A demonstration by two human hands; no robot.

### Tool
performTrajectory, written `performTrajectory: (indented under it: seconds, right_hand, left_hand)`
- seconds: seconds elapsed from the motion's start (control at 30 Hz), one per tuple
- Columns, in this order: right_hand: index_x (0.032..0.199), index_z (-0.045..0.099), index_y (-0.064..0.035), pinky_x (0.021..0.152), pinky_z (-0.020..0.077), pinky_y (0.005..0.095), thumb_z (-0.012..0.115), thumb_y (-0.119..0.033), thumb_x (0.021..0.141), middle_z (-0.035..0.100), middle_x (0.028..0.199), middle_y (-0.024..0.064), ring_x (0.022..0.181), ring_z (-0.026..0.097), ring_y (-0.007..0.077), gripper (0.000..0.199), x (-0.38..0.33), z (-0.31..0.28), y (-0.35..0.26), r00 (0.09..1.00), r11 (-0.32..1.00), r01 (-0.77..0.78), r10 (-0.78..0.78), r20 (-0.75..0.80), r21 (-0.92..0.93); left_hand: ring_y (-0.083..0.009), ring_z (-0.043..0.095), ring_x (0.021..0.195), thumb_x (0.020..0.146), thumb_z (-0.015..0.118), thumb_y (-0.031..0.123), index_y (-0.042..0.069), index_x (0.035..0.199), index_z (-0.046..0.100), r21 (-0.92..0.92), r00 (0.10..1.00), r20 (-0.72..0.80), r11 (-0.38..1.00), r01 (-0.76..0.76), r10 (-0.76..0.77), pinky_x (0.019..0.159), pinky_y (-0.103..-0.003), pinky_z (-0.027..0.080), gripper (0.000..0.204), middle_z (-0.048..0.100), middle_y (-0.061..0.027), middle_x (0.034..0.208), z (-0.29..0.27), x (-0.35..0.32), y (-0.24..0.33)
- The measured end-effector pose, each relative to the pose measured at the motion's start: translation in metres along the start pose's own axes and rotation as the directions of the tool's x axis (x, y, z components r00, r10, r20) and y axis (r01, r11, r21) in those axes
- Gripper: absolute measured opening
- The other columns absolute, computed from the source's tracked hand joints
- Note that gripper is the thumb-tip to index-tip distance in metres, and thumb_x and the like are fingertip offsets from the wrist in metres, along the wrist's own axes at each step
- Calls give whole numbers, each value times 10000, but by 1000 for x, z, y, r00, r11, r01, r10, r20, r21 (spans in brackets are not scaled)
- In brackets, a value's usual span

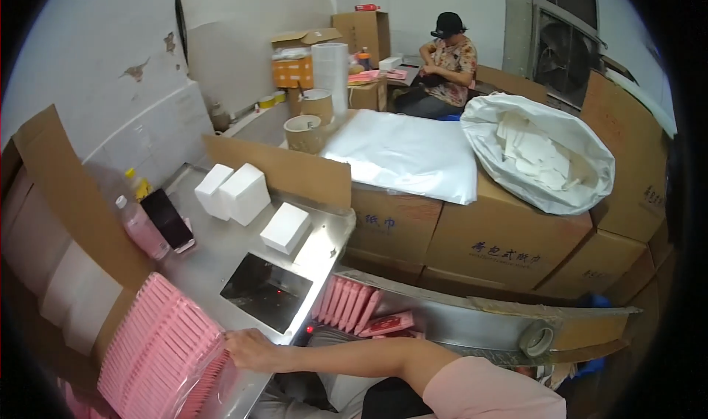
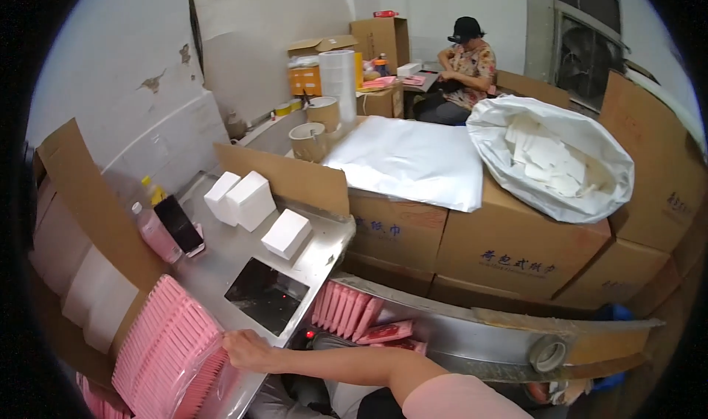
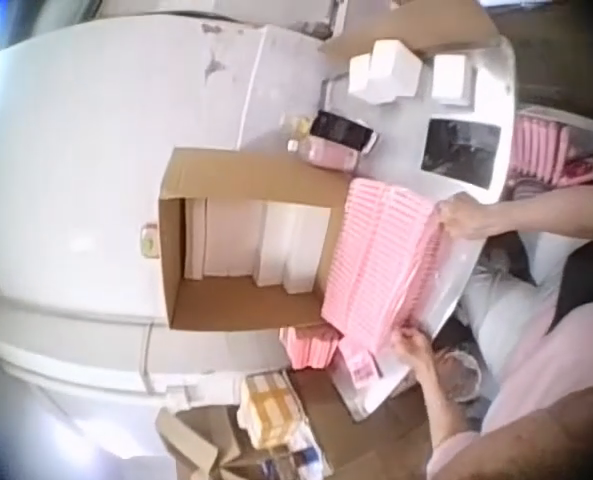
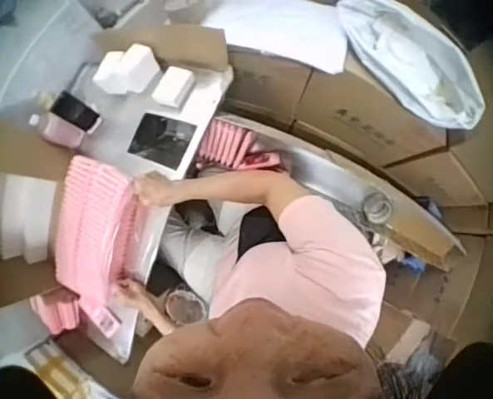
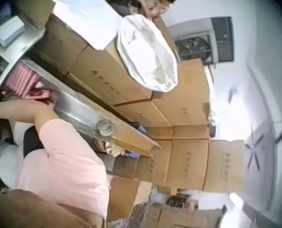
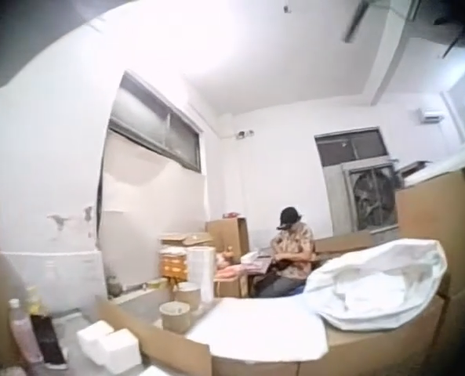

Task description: Manually organizing and packing pink plastic components into plastic bags and boxes.

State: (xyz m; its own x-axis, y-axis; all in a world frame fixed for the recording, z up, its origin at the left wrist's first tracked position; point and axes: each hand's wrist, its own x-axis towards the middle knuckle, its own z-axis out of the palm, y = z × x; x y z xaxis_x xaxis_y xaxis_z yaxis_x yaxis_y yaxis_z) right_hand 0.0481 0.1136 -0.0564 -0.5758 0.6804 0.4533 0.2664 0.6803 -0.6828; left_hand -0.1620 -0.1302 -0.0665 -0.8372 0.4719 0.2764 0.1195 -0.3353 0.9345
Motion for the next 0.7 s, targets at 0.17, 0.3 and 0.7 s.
performTrajectory:
  seconds: [0.17,0.3,0.7]
  right_hand:
    - [774,569,37,749,516,474,530,-29,742,614,861,202,899,627,400,84,-8,-11,11,986,955,157,-137,95,-253]
    - [806,563,8,715,501,480,526,-27,748,586,822,175,847,621,372,77,-7,-8,13,987,953,146,-123,105,-264]
    - [920,523,3,584,444,370,638,-11,806,534,726,132,644,571,216,163,-23,-56,-5,880,789,-203,407,-245,580]
  left_hand:
    - [-299,543,645,723,624,-42,43,699,549,827,822,414,215,-519,391,612,-403,455,116,569,-151,683,11,-7,16]
    - [-367,600,728,783,645,-16,22,811,618,788,736,616,-221,-575,279,640,-464,477,55,606,-192,784,27,-22,52]
    - [-397,542,1208,982,501,77,-25,1325,532,146,373,916,745,-651,146,1036,-409,427,359,556,-261,1292,199,-31,30]
